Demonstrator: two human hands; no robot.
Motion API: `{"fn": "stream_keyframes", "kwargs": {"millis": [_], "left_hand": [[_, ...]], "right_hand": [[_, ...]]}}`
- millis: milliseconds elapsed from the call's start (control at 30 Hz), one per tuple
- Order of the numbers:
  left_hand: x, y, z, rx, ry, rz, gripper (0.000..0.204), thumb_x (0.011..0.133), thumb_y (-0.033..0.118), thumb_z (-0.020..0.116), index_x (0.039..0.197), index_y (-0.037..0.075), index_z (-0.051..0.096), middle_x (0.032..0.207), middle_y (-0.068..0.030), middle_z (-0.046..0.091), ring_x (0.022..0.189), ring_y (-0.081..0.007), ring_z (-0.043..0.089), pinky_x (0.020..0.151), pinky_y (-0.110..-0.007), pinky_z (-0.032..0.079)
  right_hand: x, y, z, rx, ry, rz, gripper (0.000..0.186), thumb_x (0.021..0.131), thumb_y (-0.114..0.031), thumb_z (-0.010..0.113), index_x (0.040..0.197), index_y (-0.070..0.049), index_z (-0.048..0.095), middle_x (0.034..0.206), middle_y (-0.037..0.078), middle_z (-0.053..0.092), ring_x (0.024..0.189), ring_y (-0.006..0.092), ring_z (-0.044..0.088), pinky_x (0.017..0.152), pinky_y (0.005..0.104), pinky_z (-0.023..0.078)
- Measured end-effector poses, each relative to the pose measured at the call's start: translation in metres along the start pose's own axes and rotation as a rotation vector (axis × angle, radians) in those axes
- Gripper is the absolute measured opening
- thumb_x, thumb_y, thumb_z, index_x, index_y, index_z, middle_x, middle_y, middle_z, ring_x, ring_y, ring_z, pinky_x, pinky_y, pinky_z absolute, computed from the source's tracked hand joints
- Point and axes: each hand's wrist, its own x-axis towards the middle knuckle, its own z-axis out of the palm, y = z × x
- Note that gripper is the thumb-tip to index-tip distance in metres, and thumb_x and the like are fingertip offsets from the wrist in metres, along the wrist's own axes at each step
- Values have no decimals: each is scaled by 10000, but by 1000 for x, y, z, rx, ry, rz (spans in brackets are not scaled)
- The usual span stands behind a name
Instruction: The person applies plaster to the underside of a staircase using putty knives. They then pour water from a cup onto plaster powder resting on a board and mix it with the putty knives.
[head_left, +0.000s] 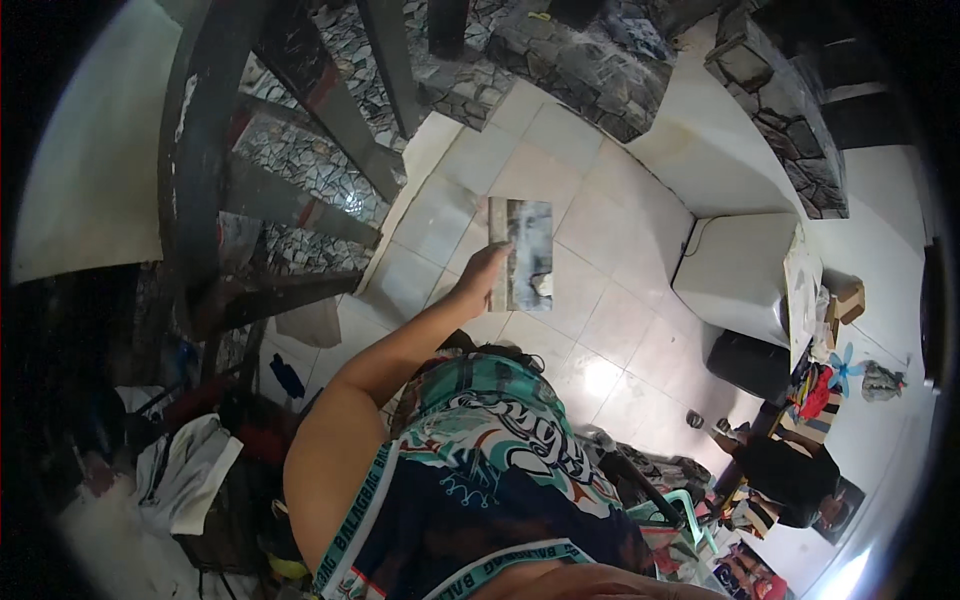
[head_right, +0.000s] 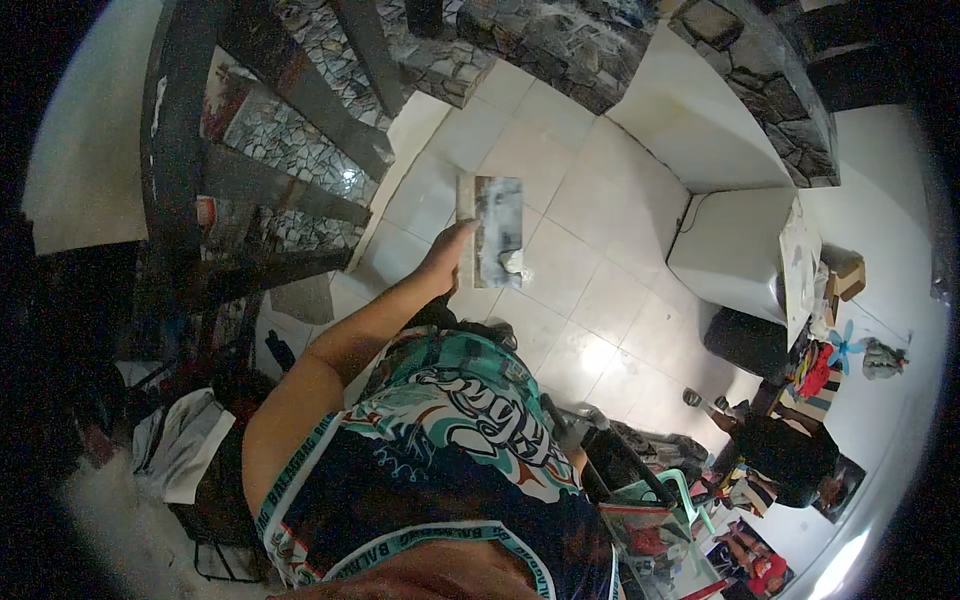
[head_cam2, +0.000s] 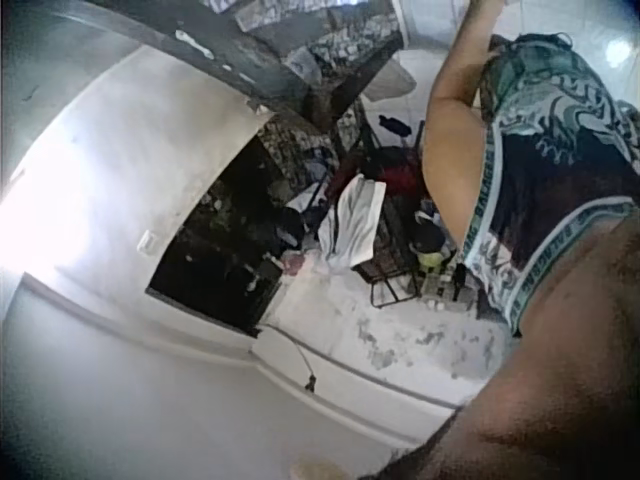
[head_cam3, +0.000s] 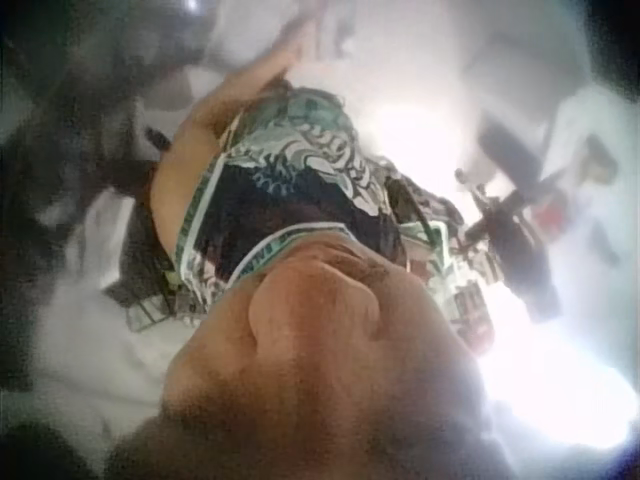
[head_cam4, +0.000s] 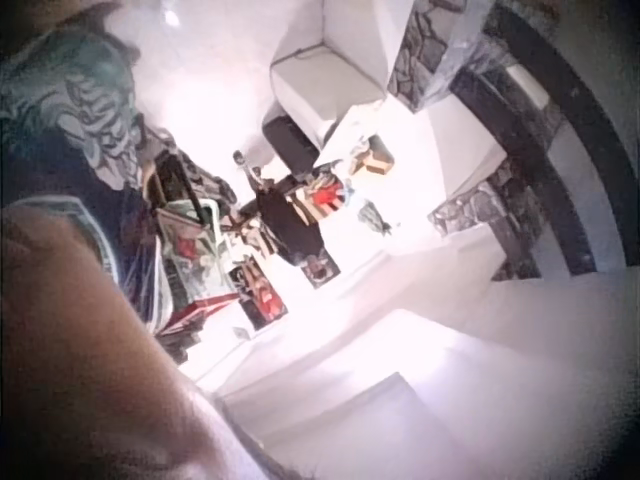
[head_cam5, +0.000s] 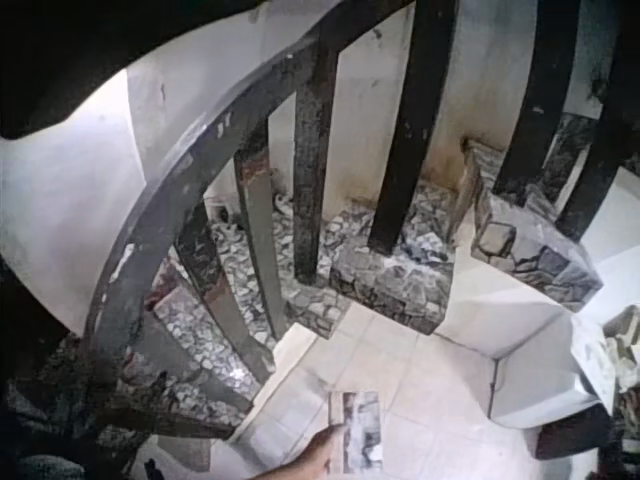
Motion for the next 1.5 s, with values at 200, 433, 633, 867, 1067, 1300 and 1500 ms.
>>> {"fn": "stream_keyframes", "kwargs": {"millis": [200, 433, 633, 867, 1067, 1300, 1500], "left_hand": [[-3, 8, -13, -85, -3, 58, 422, 893, 343, 565, 1201, 65, 490, 1039, -98, 594, 952, -255, 622, 824, -450, 535], [-15, 7, -2, -207, 22, 75, 481, 915, 329, 522, 1286, 41, 418, 1180, -146, 545, 1118, -304, 540, 939, -485, 469], [-34, 6, -22, -133, 51, 89, 486, 923, 305, 503, 1305, 20, 406, 1231, -142, 532, 1111, -304, 555, 951, -460, 460], [-83, 32, -32, -61, 225, 109, 545, 928, 355, 496, 1350, 34, 371, 1306, -161, 485, 1184, -330, 501, 986, -484, 425], [-62, 27, 7, -102, 148, 95, 510, 909, 325, 535, 1294, 9, 425, 1214, -141, 549, 1105, -289, 560, 939, -433, 460], [-57, 18, 17, -112, 14, 42, 457, 906, 316, 540, 1245, 17, 465, 1147, -117, 579, 1029, -248, 600, 880, -395, 502], [-85, 26, -13, -78, 53, 43, 482, 889, 340, 568, 1233, 13, 483, 1114, -112, 585, 978, -239, 612, 836, -393, 516]], "right_hand": [[24, -19, -7, 174, 76, -177, 308, 836, -253, 589, 888, 48, 632, 701, 161, 631, 616, 319, 586, 564, 425, 458], [106, -78, -6, 591, 40, 16, 247, 823, -124, 578, 970, 66, 635, 829, 189, 679, 712, 330, 633, 657, 386, 494], [129, -95, 45, 616, 64, -46, 257, 776, -164, 591, 890, 61, 639, 749, 203, 653, 694, 291, 631, 631, 374, 483], [114, -128, 89, 602, -156, -45, 247, 789, -196, 610, 824, 46, 642, 660, 148, 637, 580, 246, 602, 546, 379, 471], [96, -52, 153, 481, -54, -105, 281, 775, -245, 627, 786, 35, 652, 670, 173, 649, 612, 282, 638, 558, 389, 489], [70, -56, 98, 275, -51, 32, 359, 785, -277, 637, 856, 75, 638, 800, 280, 638, 790, 438, 618, 715, 472, 490], [50, -106, 34, 376, 22, 68, 289, 795, -199, 614, 903, 69, 633, 829, 285, 635, 841, 448, 608, 739, 473, 478]]}}
